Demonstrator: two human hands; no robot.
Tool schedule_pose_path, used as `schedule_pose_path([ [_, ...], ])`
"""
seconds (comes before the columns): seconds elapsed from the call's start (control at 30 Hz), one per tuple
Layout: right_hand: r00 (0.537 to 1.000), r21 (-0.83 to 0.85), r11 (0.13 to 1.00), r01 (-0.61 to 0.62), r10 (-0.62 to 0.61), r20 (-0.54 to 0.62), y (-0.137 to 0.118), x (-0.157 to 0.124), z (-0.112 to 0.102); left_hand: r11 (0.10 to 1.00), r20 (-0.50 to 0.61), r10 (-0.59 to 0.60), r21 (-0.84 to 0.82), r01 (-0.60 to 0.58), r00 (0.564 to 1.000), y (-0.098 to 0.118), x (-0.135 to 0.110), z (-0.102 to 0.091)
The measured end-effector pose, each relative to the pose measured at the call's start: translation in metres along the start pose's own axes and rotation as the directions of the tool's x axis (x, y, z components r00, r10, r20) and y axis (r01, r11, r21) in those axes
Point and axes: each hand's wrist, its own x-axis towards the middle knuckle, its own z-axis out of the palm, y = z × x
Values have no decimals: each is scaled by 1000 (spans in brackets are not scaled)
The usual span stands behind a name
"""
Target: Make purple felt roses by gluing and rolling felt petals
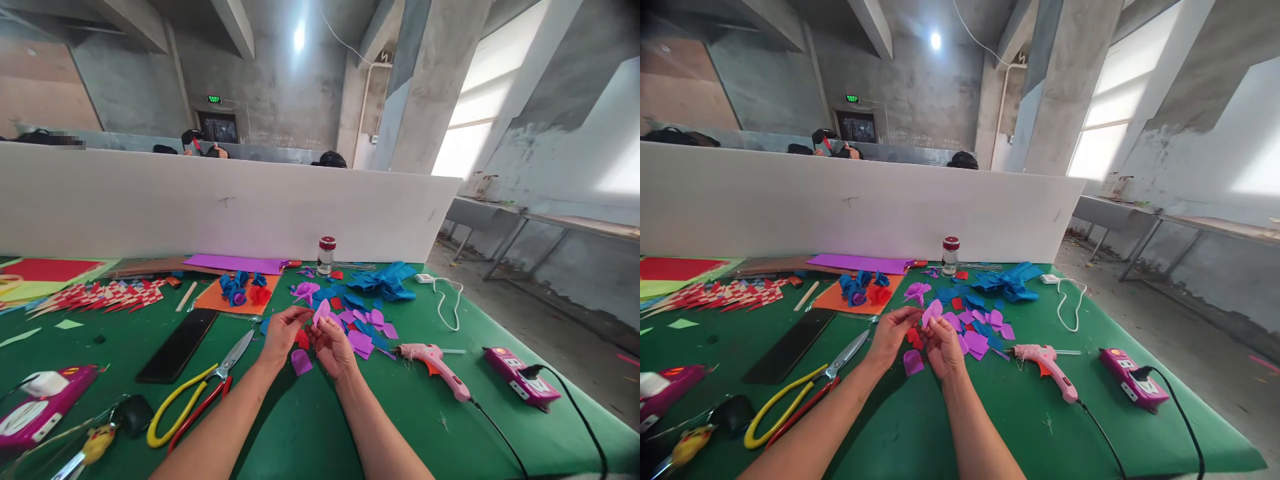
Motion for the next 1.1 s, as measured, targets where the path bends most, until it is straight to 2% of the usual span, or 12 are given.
schedule_pose_path([
  [0.27,1000,-43,999,-10,11,21,2,-1,2,990,-49,-104,-100,98,993,-4,1,3],
  [0.33,1000,-60,998,-10,10,8,3,0,2,990,-65,-96,-113,88,993,-5,3,1],
  [0.43,996,-82,996,39,-46,-78,2,1,4,992,-126,-36,-127,20,991,-3,7,-5],
  [0.53,963,-171,977,125,-160,-215,-4,4,3,995,-149,-6,-102,-10,989,-1,8,-10],
  [0.63,912,-375,909,185,-301,-279,-11,5,1,998,-107,-16,-62,10,994,-1,6,-9],
  [0.77,854,-593,776,216,-444,-270,-16,4,1,998,-60,-47,-34,45,997,-3,2,-2],
  [0.9,841,-676,703,222,-489,-232,-17,1,7,998,-38,-57,22,58,998,-6,2,2],
  [1.0,827,-763,605,226,-533,-178,-18,-1,11,995,-17,-102,-25,101,995,-8,3,2],
  [1.1,809,-832,509,220,-572,-135,-19,-1,12,990,49,-128,-59,131,991,-11,4,1],
])
